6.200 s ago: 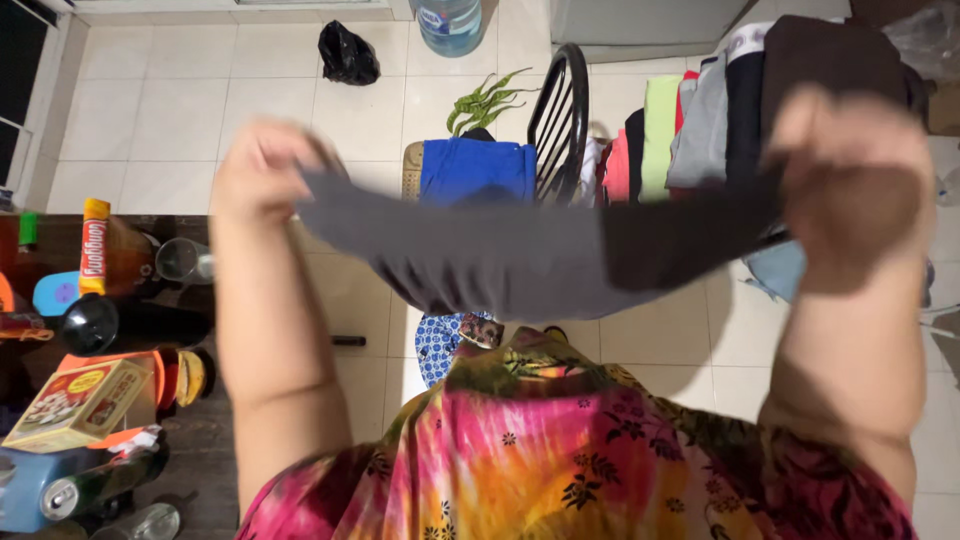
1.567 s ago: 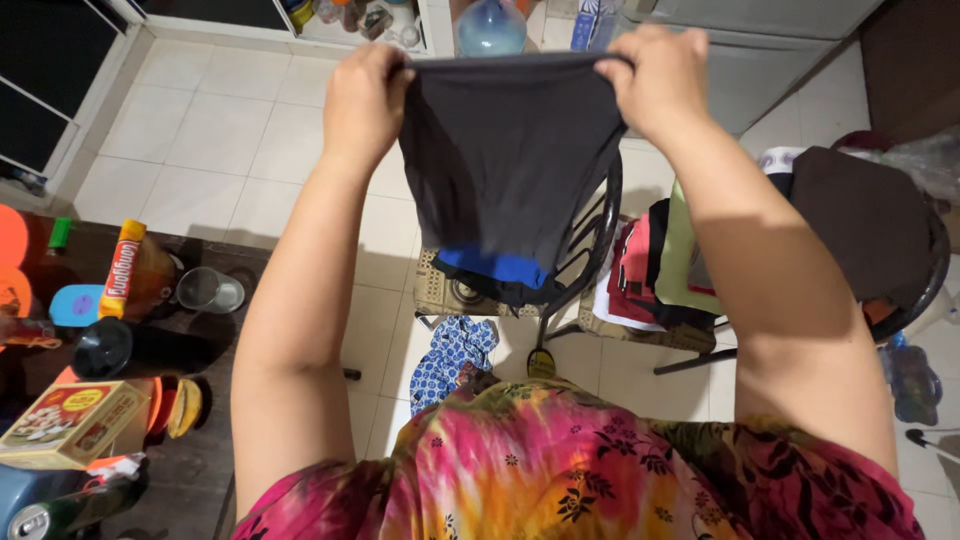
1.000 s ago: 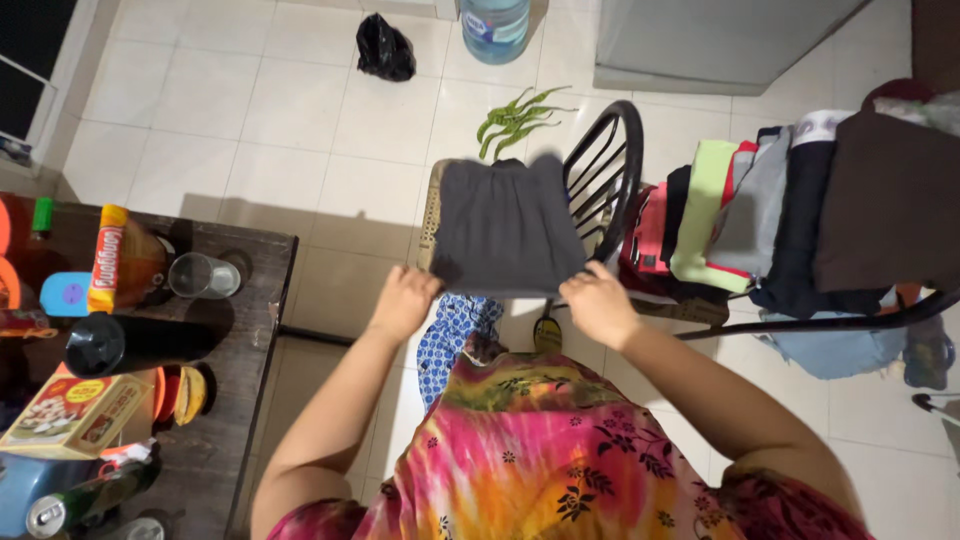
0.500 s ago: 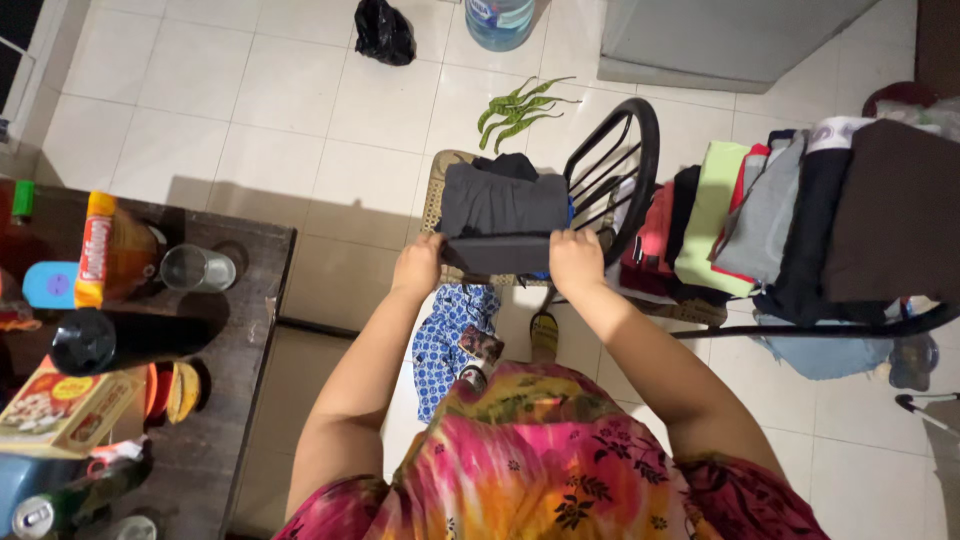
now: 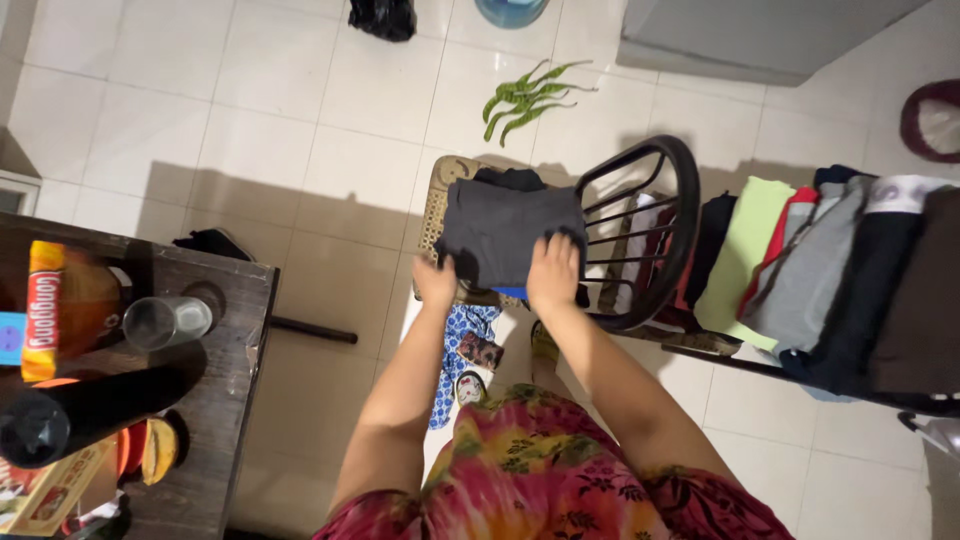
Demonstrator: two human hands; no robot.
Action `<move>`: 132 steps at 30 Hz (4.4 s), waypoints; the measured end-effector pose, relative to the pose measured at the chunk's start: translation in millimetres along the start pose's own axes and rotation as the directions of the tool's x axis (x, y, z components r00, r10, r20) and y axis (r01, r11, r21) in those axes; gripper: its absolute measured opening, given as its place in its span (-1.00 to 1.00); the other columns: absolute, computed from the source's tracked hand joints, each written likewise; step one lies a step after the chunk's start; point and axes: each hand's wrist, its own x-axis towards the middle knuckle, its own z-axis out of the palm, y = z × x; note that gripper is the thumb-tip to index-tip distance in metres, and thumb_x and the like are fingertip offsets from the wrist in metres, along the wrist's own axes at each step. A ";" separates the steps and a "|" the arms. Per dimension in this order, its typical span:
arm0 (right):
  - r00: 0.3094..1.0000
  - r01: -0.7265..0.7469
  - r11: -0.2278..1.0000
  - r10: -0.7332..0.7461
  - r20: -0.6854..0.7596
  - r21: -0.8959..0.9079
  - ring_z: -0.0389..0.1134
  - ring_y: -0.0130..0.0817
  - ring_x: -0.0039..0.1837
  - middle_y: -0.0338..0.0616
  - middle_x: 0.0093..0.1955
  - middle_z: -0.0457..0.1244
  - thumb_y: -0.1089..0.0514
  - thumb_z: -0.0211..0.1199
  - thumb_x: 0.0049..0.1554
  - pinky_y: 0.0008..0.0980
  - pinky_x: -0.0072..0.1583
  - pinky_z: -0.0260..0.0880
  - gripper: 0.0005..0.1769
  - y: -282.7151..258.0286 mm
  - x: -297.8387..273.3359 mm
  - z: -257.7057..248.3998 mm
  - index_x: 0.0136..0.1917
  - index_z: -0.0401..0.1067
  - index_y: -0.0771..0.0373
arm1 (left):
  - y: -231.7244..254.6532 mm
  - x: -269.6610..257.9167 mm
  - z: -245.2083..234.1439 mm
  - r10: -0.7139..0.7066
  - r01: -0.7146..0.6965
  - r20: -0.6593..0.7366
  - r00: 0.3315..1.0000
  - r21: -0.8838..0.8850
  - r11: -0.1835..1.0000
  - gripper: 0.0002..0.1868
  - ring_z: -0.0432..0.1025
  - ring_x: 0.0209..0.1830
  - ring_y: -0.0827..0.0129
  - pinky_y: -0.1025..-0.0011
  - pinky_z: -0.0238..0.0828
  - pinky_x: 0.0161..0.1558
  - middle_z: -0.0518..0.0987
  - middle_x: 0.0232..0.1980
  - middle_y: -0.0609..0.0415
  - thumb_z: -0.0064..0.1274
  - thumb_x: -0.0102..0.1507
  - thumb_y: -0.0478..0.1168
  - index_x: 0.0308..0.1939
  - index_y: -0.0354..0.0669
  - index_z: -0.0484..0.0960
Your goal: The person folds several pieces of clothing one by one, including a black garment, a purple shirt, a blue item, a dark grey piece, and a blue-and-white patterned cloth. Each item is smoothed, folded, and placed on a growing stack on a chair.
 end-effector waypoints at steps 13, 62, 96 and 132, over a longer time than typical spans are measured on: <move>0.975 0.053 0.998 -0.042 0.218 -0.045 -0.34 0.32 0.68 0.23 0.71 -0.40 0.25 0.07 0.12 0.35 0.54 -0.36 -0.07 3.4 -18.2 51.3 0.68 -0.21 0.15 | -54.0 -55.7 89.8 -0.342 0.882 0.816 0.466 -0.461 0.099 -0.45 0.39 -0.03 0.14 0.12 0.48 0.07 0.38 0.00 -0.04 0.34 0.33 0.05 0.09 -0.23 0.40; 0.904 0.410 0.907 -0.391 -0.171 0.094 0.07 0.01 0.56 -0.18 0.61 0.01 0.25 0.13 0.02 0.23 0.50 -0.09 -0.37 -4.1 -106.0 -164.7 0.39 0.35 0.12 | 66.7 -87.3 -5.7 0.351 0.746 0.669 0.655 -0.644 -0.167 -0.31 0.38 0.34 -0.11 0.00 0.27 0.40 0.50 0.35 -0.19 0.04 0.23 0.01 0.38 -0.27 0.38; 0.981 -0.190 0.974 0.185 0.053 0.120 -0.28 0.10 0.69 0.15 0.73 -0.36 0.26 0.07 0.14 0.15 0.59 -0.51 -0.12 19.1 -38.4 101.3 0.66 -0.15 0.01 | -21.9 -21.4 45.1 -0.097 0.583 0.587 0.804 -0.745 0.323 -0.46 0.33 0.38 0.16 0.22 0.30 0.32 0.36 0.44 -0.14 -0.05 0.33 -0.28 0.42 0.04 0.33; 0.541 -0.559 0.671 -0.150 0.828 0.487 0.44 -0.17 -0.01 -0.04 -0.05 0.43 0.11 0.37 0.06 -0.21 0.09 0.45 -0.61 -53.4 -95.3 501.1 0.18 0.57 0.16 | -446.6 -83.6 82.9 -0.472 0.675 0.512 0.718 -0.345 0.653 -0.65 0.52 -0.17 0.38 0.44 0.43 -0.13 0.63 -0.05 0.00 0.06 0.31 -0.29 0.18 -0.18 0.56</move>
